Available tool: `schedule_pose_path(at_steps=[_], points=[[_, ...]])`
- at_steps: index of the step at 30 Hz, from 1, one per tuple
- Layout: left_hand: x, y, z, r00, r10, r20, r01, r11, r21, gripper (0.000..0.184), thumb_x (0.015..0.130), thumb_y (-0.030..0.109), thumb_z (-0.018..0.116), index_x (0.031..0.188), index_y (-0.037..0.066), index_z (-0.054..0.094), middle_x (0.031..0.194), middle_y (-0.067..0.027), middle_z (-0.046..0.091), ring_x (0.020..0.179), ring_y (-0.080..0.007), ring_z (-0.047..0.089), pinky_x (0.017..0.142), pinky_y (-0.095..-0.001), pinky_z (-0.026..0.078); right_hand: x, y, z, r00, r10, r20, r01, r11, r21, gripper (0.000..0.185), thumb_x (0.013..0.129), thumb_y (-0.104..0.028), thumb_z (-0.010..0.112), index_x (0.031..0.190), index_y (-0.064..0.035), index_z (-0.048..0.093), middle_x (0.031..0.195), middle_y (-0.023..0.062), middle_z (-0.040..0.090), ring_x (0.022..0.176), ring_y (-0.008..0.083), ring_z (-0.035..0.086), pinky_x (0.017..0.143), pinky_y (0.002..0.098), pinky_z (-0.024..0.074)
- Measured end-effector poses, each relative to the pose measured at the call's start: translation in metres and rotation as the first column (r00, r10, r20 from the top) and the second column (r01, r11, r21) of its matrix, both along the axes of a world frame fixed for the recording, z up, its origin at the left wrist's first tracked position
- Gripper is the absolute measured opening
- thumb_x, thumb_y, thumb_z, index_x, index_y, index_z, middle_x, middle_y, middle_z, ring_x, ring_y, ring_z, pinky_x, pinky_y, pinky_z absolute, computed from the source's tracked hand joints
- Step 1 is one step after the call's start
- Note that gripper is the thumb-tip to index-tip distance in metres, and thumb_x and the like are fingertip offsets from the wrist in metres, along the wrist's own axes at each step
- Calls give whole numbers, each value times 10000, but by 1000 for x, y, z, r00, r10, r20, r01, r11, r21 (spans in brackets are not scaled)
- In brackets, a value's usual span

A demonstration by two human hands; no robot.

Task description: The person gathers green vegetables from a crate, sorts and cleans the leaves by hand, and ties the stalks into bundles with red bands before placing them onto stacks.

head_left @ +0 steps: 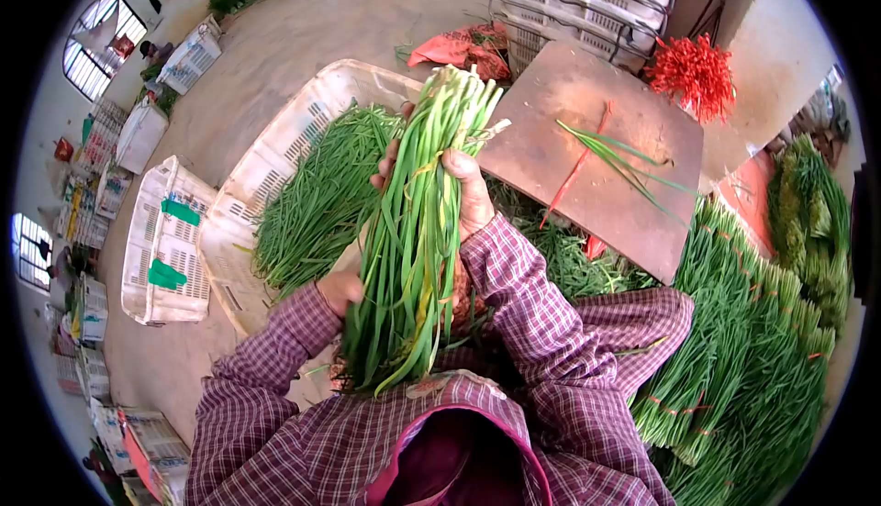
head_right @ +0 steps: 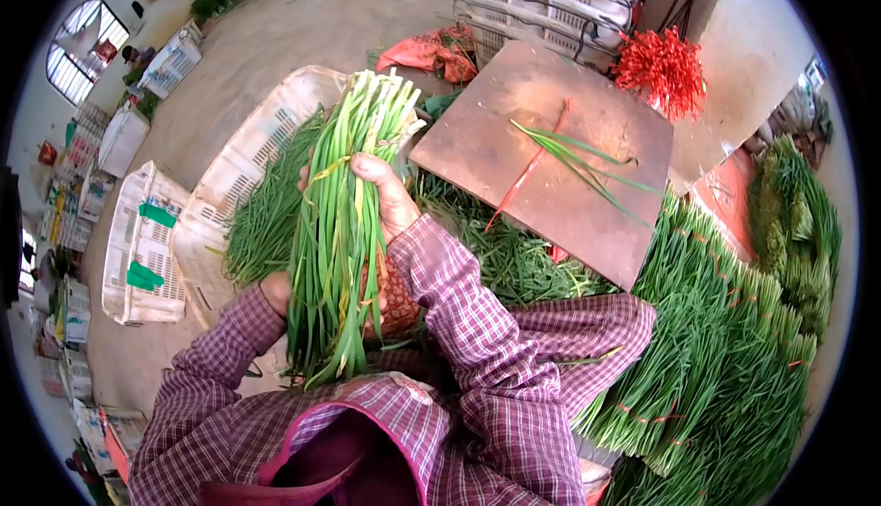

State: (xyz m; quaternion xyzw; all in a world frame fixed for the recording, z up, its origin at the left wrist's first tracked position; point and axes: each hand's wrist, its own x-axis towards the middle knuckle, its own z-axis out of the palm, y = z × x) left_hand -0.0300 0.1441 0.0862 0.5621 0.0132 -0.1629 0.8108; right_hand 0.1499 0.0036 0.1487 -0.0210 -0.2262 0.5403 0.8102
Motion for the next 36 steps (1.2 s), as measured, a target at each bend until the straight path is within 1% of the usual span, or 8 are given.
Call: schedule_pose_path(at_steps=[3,9,15,17,20,27,33,36], points=[[1,-47,56,968,-79,-239,-17,928,-372,789,648,73,795,1349,5,438,1245,-155,594,1128,-269,602,974,-411,494,4,-12,-12,992,0,126,8,998,-58,839,764,-469,742,1434,-130,369,1205,124,568,1112,278,572,1021,471,450],[-1,-52,82,928,335,-163,-298,930,214,695,598,52,708,1266,-17,524,1114,-140,644,1049,-273,622,971,-417,481,15,-50,-23,983,-87,163,144,912,-383,686,795,-608,668,1146,-61,450,996,71,529,972,234,596,839,464,546],[7,-52,77,920,357,-161,-341,932,123,751,698,-15,669,1390,10,379,1261,-125,556,1130,-242,579,983,-391,481,-6,-78,2,710,22,704,399,811,-428,950,839,-445,718,1510,-79,153,1416,102,421,1158,183,524,900,351,492],[9,-56,72,915,368,-162,-357,929,97,740,711,-27,692,1382,49,390,1257,-85,537,1142,-212,549,967,-362,473,-18,-63,-8,772,-181,610,417,868,-269,1017,782,-323,804,1490,-29,137,1389,146,449,1266,255,452,1040,366,393],[5,-54,72,915,359,-185,-351,933,74,756,708,-40,687,1390,47,374,1278,-88,519,1156,-216,542,962,-366,479,-25,-63,-6,479,-298,826,671,730,-125,913,800,-189,775,1458,53,190,1381,169,448,1276,244,438,1078,319,346],[-21,-56,51,923,340,-180,-351,936,-34,750,644,72,748,1323,-35,449,1192,-176,605,1028,-287,641,879,-418,555,-21,-84,-21,506,-183,843,528,839,-135,767,809,23,573,1492,-16,224,1426,115,408,1301,191,373,1092,339,311],[-20,-68,56,961,200,-189,-239,949,-208,711,625,111,799,1238,-70,486,951,-228,648,696,-314,674,584,-404,581,-18,-100,-17,598,-77,798,457,851,-261,774,810,36,494,1516,-47,185,1438,99,386,1282,178,376,1058,323,338],[-14,-61,60,968,198,-153,-216,970,-112,669,663,153,787,1233,-48,503,895,-208,660,597,-255,645,562,-353,551,-13,-101,-17,613,-25,789,462,822,-333,668,909,-137,542,1481,17,232,1417,161,437,1319,227,393,1110,334,296]])
